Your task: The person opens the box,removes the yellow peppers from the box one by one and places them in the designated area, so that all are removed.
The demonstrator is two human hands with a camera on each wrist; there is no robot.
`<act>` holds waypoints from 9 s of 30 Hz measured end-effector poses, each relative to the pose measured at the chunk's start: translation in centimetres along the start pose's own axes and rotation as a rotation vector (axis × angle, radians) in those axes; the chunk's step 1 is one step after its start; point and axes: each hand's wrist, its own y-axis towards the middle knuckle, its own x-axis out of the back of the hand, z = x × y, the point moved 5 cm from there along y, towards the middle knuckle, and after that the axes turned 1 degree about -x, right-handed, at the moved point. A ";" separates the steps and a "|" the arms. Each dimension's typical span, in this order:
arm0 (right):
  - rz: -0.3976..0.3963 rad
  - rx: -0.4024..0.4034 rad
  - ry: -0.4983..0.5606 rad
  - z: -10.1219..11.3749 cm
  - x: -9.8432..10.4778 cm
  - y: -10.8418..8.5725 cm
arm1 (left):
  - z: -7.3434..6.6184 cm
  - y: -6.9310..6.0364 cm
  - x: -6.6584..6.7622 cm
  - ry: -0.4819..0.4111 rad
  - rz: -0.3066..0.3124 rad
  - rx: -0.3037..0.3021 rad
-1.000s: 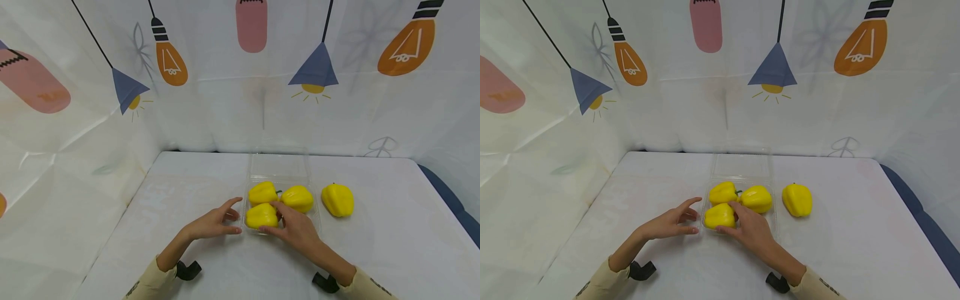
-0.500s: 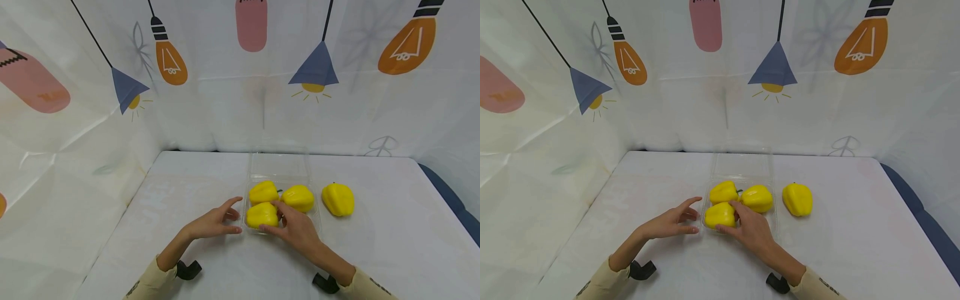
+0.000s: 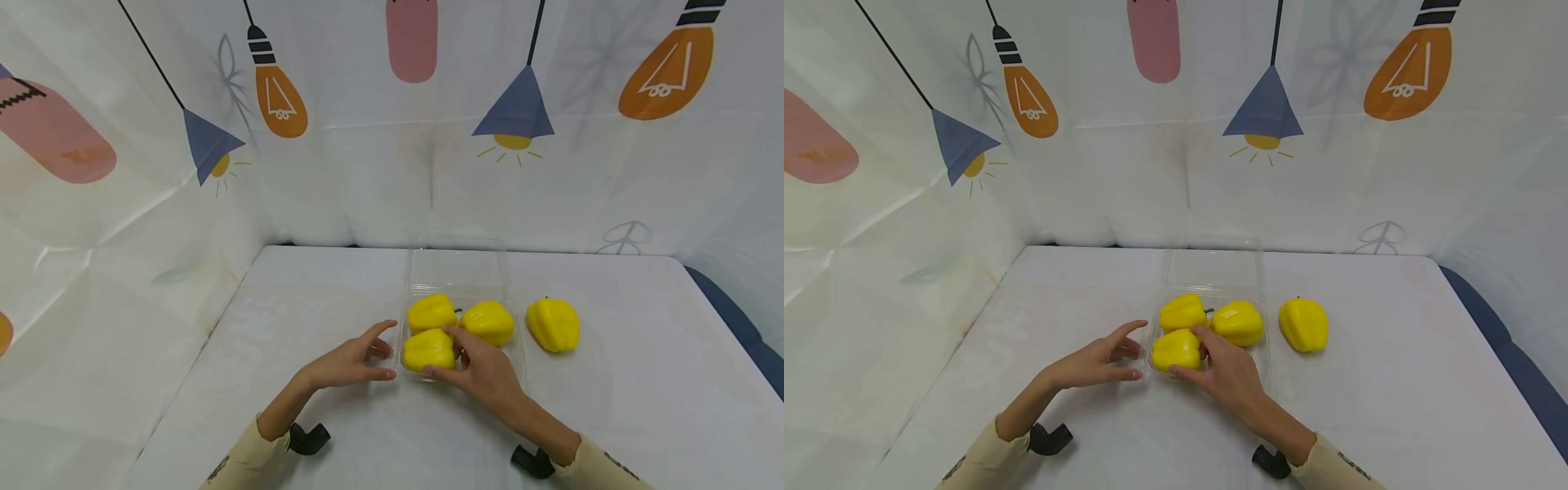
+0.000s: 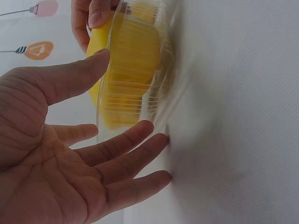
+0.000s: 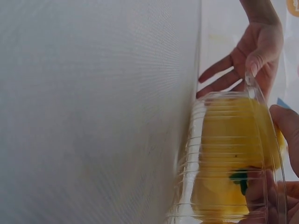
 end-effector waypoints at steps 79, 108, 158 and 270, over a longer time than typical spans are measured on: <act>-0.028 -0.001 0.137 0.5 3.0 0.6 | 0.0 -0.2 0.0 0.005 -0.003 0.000; 0.046 0.108 0.101 -1.7 8.7 1.1 | 0.1 -0.1 0.1 0.010 0.001 0.014; 0.054 0.030 -0.080 -8.2 18.7 -0.1 | 0.2 -0.2 -0.1 -0.016 -0.006 0.019; 0.257 -0.406 -0.119 -23.1 19.6 -4.9 | 0.1 -0.2 -0.1 -0.007 -0.007 0.017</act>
